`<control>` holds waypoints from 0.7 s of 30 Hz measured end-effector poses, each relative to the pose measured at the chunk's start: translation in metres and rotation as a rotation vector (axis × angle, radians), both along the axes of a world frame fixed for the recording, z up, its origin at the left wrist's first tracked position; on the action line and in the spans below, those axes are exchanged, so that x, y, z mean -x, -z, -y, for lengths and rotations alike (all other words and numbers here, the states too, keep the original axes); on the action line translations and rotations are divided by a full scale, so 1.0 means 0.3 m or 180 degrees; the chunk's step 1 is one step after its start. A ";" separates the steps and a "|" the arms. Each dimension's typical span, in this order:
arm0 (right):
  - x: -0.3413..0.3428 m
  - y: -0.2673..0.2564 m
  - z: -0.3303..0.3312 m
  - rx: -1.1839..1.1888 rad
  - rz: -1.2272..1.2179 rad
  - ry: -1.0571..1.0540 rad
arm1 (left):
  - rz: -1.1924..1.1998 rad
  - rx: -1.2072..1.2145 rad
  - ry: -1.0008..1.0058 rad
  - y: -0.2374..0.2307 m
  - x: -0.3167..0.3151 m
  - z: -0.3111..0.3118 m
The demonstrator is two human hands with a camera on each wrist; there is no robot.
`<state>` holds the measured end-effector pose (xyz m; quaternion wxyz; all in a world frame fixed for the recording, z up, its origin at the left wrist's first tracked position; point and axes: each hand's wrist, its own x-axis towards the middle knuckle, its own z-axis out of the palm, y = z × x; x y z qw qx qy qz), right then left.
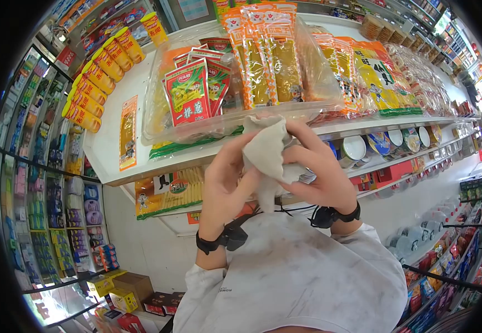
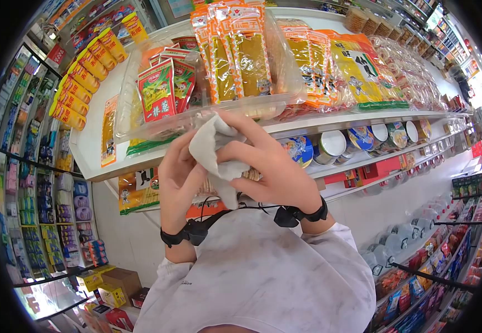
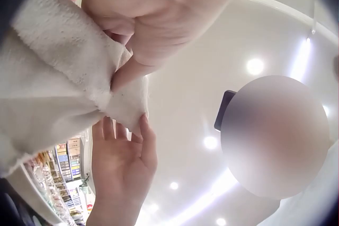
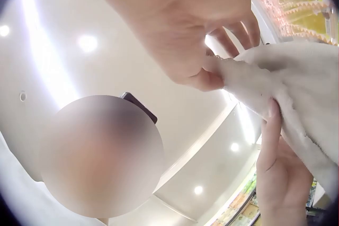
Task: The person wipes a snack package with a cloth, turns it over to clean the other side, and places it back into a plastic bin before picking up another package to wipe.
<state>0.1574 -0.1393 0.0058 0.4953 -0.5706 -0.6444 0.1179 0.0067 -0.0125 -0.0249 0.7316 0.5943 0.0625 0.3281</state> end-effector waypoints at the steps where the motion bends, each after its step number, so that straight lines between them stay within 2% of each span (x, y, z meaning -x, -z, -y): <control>1: 0.005 -0.005 -0.010 -0.0092 0.0097 0.0003 | -0.0073 -0.0119 0.0036 0.006 0.003 -0.006; 3: 0.012 -0.014 -0.035 -0.0277 0.0299 0.0000 | -0.0214 -0.0354 0.0099 0.014 0.003 -0.021; 6: -0.010 0.019 -0.042 -0.0245 0.0493 -0.0067 | 0.0099 -0.0280 0.0487 0.001 0.015 -0.037; 9: 0.015 0.029 -0.049 -0.0071 0.0406 -0.0092 | -0.0482 -0.0841 0.0110 0.025 0.008 -0.043; 12: 0.017 0.021 -0.046 -0.0194 0.0365 0.0130 | -0.0340 -0.0779 -0.0073 0.018 0.000 -0.041; 15: 0.018 0.020 -0.042 -0.0404 0.0294 0.0566 | -0.0195 0.0072 -0.0162 -0.021 -0.002 -0.010; 18: 0.019 0.020 -0.041 -0.0643 0.0147 0.0781 | -0.0204 0.0220 0.0041 -0.029 0.000 -0.011; 21: 0.019 0.017 -0.010 -0.0382 0.0228 0.0902 | -0.0006 0.0452 0.0069 -0.014 -0.014 -0.005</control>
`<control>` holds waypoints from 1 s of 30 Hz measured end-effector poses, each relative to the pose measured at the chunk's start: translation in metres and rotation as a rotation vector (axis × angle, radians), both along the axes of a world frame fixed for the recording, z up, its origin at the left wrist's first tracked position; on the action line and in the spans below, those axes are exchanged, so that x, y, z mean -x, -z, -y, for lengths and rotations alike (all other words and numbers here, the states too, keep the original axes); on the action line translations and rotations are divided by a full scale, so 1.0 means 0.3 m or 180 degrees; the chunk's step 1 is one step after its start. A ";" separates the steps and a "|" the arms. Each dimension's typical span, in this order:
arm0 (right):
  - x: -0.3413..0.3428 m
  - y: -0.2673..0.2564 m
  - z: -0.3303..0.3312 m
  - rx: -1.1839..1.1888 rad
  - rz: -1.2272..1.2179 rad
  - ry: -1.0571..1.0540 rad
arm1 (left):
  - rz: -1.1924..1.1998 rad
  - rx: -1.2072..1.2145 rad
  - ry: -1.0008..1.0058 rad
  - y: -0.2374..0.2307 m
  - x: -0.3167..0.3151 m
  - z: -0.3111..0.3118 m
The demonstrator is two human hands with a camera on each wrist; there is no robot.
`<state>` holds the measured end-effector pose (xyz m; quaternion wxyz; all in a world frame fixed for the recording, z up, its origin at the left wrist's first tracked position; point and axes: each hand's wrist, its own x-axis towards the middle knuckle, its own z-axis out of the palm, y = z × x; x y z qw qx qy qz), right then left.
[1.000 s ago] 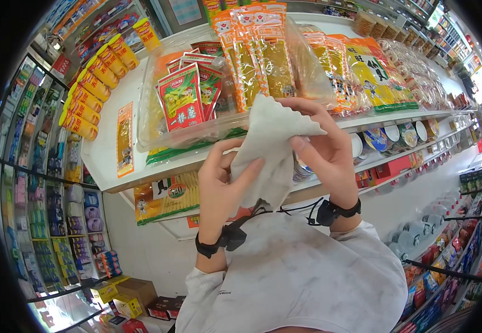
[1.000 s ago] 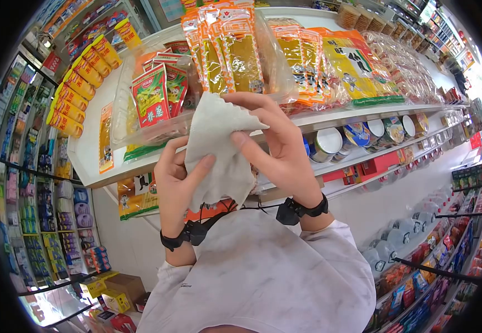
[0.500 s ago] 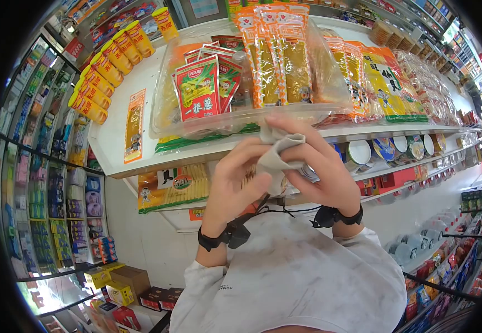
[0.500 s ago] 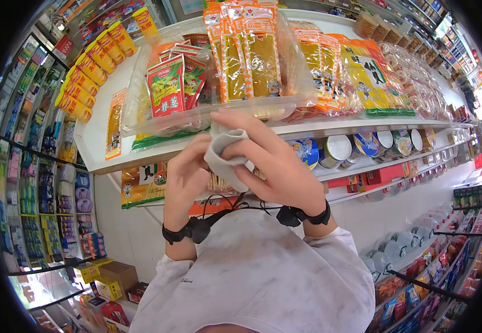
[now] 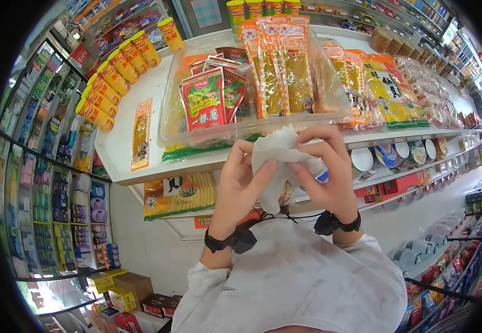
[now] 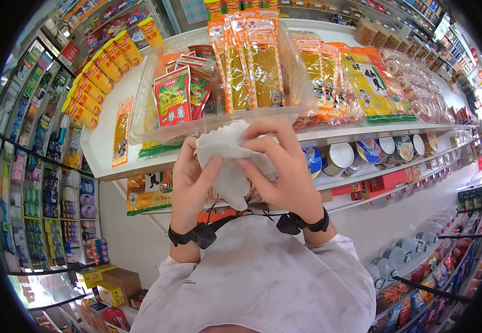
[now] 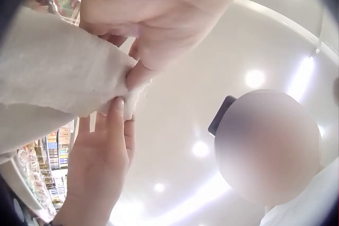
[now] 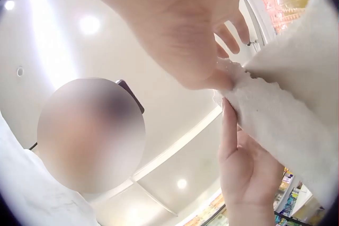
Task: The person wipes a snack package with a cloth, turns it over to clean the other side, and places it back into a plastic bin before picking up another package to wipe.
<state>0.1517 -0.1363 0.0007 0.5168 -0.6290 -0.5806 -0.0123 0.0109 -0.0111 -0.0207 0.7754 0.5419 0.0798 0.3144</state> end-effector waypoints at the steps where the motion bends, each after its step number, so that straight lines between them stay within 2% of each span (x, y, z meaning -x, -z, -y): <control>1: -0.006 0.001 -0.003 -0.0043 0.0006 -0.0149 | 0.0092 0.0112 -0.0021 0.000 -0.006 0.005; 3: -0.015 0.016 -0.015 -0.0123 0.0007 -0.0445 | 0.0265 0.0340 -0.0061 -0.001 -0.016 0.011; 6: -0.002 0.035 -0.017 -0.0156 -0.0161 -0.0435 | 0.0096 0.0420 -0.0277 -0.057 -0.023 0.012; 9: 0.018 0.036 -0.009 -0.0094 -0.0414 -0.0487 | -0.0054 0.0024 -0.0295 -0.010 -0.010 -0.017; 12: 0.014 0.030 -0.011 -0.0052 -0.0545 -0.0395 | -0.0121 -0.0109 -0.0703 0.047 -0.004 -0.030; 15: 0.006 0.046 -0.024 -0.0149 -0.0834 -0.0418 | 0.0692 -0.0191 -0.0898 0.035 -0.028 -0.019; 18: 0.007 0.049 -0.042 -0.0209 -0.0753 -0.0314 | 0.0752 0.0401 -0.0910 -0.023 -0.027 0.010; 20: 0.003 0.055 -0.047 -0.0142 -0.0839 -0.0380 | 0.0740 0.0134 -0.0988 0.000 -0.021 0.000; 22: 0.002 0.052 -0.044 -0.0058 -0.1379 -0.0610 | 0.0775 -0.0014 -0.0938 0.013 -0.014 -0.009; 24: 0.011 0.043 -0.031 0.0002 -0.2306 -0.0959 | 0.0866 -0.0044 -0.0769 0.016 -0.009 -0.015; 27: -0.003 0.060 -0.011 0.0069 -0.2035 -0.0707 | 0.0988 -0.0235 -0.0772 0.044 -0.004 -0.046; 30: -0.010 0.061 -0.020 -0.0546 -0.2235 -0.0748 | 0.0496 0.0040 -0.1421 0.022 0.003 -0.049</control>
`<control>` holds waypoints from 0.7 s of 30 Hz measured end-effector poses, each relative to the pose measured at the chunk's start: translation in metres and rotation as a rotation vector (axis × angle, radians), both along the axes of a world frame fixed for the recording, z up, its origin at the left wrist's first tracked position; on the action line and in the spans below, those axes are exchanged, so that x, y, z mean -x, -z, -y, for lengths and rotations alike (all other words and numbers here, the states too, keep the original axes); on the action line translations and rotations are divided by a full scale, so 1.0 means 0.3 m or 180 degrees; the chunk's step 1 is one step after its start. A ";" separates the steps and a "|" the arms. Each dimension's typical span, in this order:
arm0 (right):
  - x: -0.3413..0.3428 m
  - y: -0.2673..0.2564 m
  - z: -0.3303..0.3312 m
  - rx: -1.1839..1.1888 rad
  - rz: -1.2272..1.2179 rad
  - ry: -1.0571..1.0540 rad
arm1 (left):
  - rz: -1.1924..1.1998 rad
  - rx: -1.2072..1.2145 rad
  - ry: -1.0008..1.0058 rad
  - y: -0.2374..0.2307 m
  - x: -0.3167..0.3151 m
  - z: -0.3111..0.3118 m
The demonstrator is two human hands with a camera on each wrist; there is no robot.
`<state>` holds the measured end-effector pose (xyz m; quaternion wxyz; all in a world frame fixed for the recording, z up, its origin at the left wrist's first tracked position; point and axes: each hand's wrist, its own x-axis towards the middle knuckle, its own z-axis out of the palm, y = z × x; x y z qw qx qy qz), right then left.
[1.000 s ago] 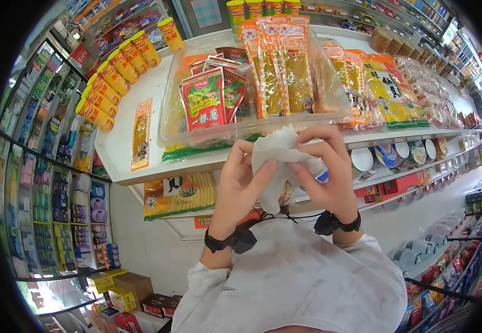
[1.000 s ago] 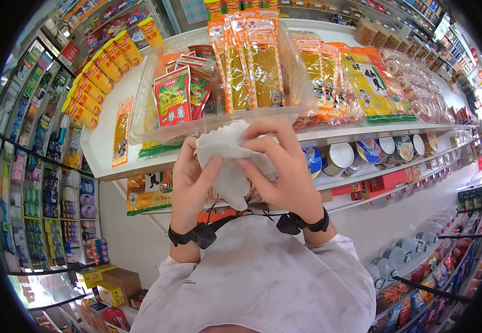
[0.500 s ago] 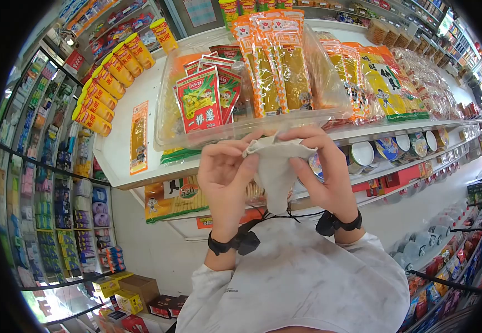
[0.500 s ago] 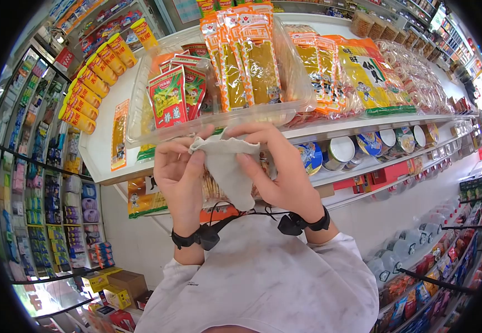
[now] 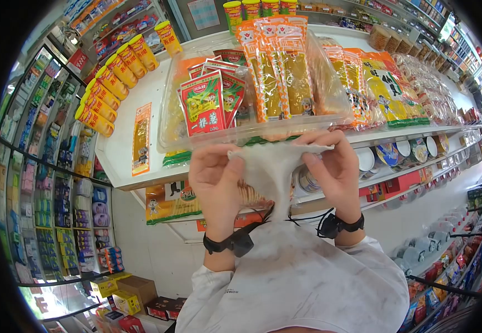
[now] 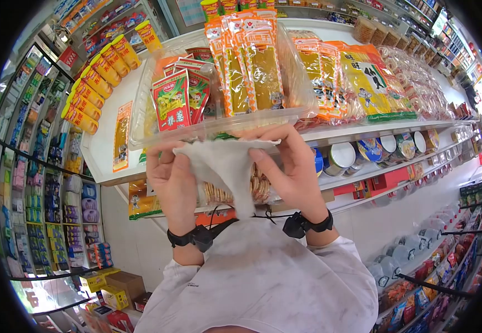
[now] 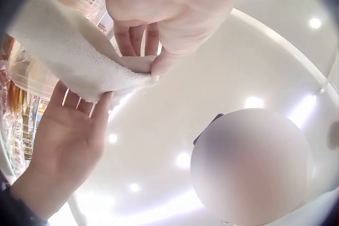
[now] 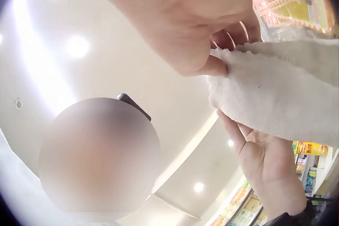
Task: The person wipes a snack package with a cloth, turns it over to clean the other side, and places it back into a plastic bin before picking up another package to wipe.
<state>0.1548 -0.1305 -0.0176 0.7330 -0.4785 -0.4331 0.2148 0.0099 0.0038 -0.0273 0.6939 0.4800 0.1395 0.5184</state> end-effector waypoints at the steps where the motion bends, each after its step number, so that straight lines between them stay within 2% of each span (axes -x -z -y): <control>1: 0.001 -0.002 0.002 -0.0016 0.0042 -0.0016 | 0.0055 0.0112 -0.0011 -0.010 -0.003 0.001; 3: 0.010 -0.013 0.013 -0.0049 0.0118 -0.0046 | 0.0158 0.0337 -0.0030 -0.025 -0.008 0.002; 6: 0.006 -0.046 0.017 0.0161 0.0932 -0.0222 | 0.0031 -0.0006 0.0184 -0.009 -0.007 -0.007; 9: 0.017 -0.037 -0.003 0.0305 0.1222 -0.0084 | 0.0132 -0.0046 0.0279 -0.011 -0.022 0.003; 12: 0.023 -0.029 -0.016 0.0429 0.1415 -0.0077 | 0.0198 0.0257 0.0162 -0.054 -0.038 0.030; 15: 0.023 -0.015 -0.029 0.0504 0.1504 -0.0063 | 0.0213 0.0117 0.0195 -0.043 -0.039 0.025; 18: 0.023 -0.036 -0.002 0.1202 0.1060 -0.0259 | 0.0275 -0.0010 0.0214 -0.026 -0.042 0.015; 21: 0.025 -0.016 -0.003 0.1061 0.1092 0.0060 | 0.0146 0.0165 0.0278 -0.029 -0.037 0.018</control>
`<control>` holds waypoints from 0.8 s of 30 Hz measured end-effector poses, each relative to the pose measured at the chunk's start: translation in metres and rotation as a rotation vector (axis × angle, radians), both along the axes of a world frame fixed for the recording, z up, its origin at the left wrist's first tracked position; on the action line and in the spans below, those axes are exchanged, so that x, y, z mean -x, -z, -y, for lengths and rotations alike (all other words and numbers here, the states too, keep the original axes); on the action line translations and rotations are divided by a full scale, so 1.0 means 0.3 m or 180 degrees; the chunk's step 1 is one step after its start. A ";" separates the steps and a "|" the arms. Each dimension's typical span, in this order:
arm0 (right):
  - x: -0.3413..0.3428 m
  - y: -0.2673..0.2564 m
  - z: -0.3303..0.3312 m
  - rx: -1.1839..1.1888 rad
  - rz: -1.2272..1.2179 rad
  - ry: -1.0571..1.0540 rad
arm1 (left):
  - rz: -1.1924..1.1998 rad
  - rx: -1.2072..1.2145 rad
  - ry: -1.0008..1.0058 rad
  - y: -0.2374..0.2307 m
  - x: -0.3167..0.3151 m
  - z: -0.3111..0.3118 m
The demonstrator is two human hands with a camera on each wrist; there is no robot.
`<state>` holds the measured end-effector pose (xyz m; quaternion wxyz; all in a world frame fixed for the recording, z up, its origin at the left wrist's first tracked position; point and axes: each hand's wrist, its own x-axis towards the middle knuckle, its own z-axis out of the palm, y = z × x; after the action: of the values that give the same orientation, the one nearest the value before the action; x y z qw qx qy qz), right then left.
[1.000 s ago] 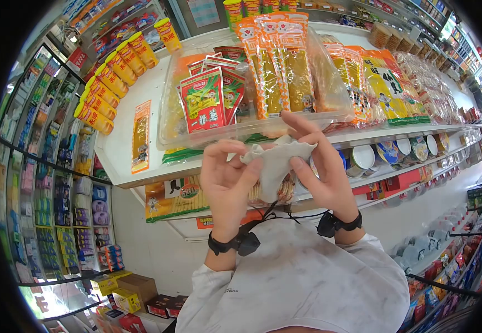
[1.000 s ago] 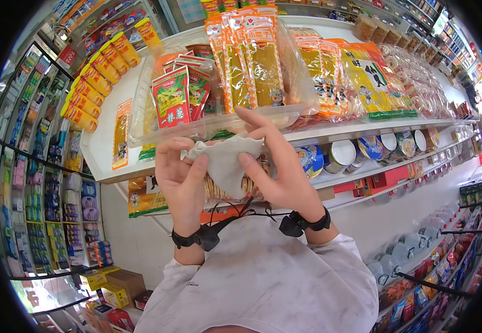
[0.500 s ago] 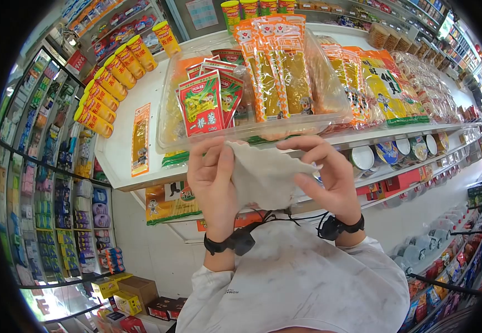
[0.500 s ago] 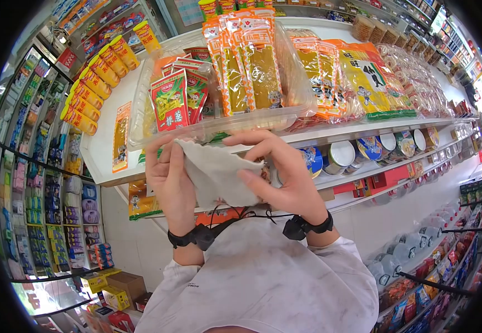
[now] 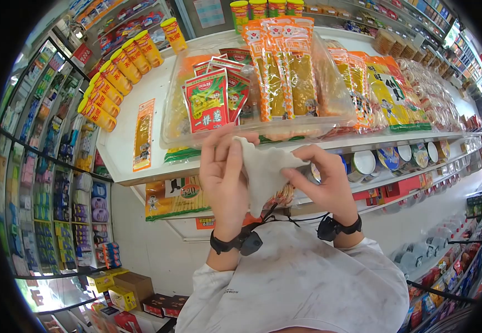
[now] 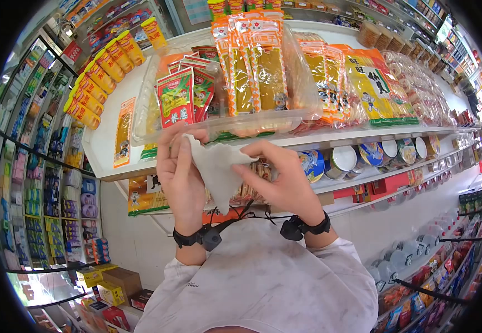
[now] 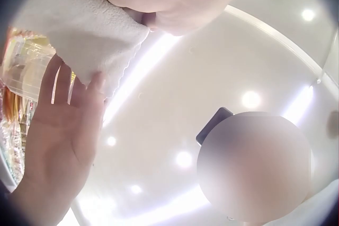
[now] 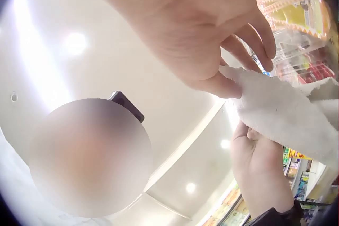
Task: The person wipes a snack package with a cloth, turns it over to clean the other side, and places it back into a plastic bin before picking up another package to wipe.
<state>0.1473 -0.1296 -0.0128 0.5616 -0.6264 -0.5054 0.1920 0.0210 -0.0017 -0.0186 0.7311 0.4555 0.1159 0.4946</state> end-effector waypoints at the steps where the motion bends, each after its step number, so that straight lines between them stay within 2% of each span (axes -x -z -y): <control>1: 0.000 0.003 -0.005 -0.0237 -0.0192 0.0032 | -0.0131 -0.0050 -0.0016 -0.007 -0.002 0.005; 3: 0.003 0.008 -0.014 -0.0704 -0.0591 0.0109 | -0.0407 -0.0143 -0.0037 -0.024 -0.007 0.021; 6: -0.010 0.013 -0.015 -0.1202 -0.0804 0.0234 | -0.0439 -0.0587 0.0489 0.053 0.004 -0.013; 9: -0.025 0.017 -0.003 -0.1577 -0.0771 0.0427 | -0.0647 -0.0497 0.0412 0.063 0.015 -0.014; 12: -0.035 0.030 0.013 -0.1566 -0.0704 0.0297 | -0.1112 -0.0027 0.0329 0.033 0.029 0.002; 15: -0.003 0.016 0.029 -0.1398 -0.0676 0.0287 | -0.1106 -0.0137 0.0265 0.032 0.021 0.005; 18: 0.004 0.024 0.044 -0.1101 -0.0595 0.0099 | -0.0991 -0.0207 0.0317 0.024 0.019 0.001; 21: 0.012 0.027 0.041 -0.0955 -0.0367 0.0340 | -0.0863 -0.0358 0.0300 0.000 0.006 0.012; 24: -0.001 0.013 0.025 -0.0819 -0.0199 0.0309 | -0.0429 -0.0198 0.0405 -0.032 -0.001 0.029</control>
<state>0.1478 -0.1371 -0.0166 0.6613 -0.5667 -0.4772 0.1176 0.0213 -0.0104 -0.0089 0.7371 0.5166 0.1203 0.4187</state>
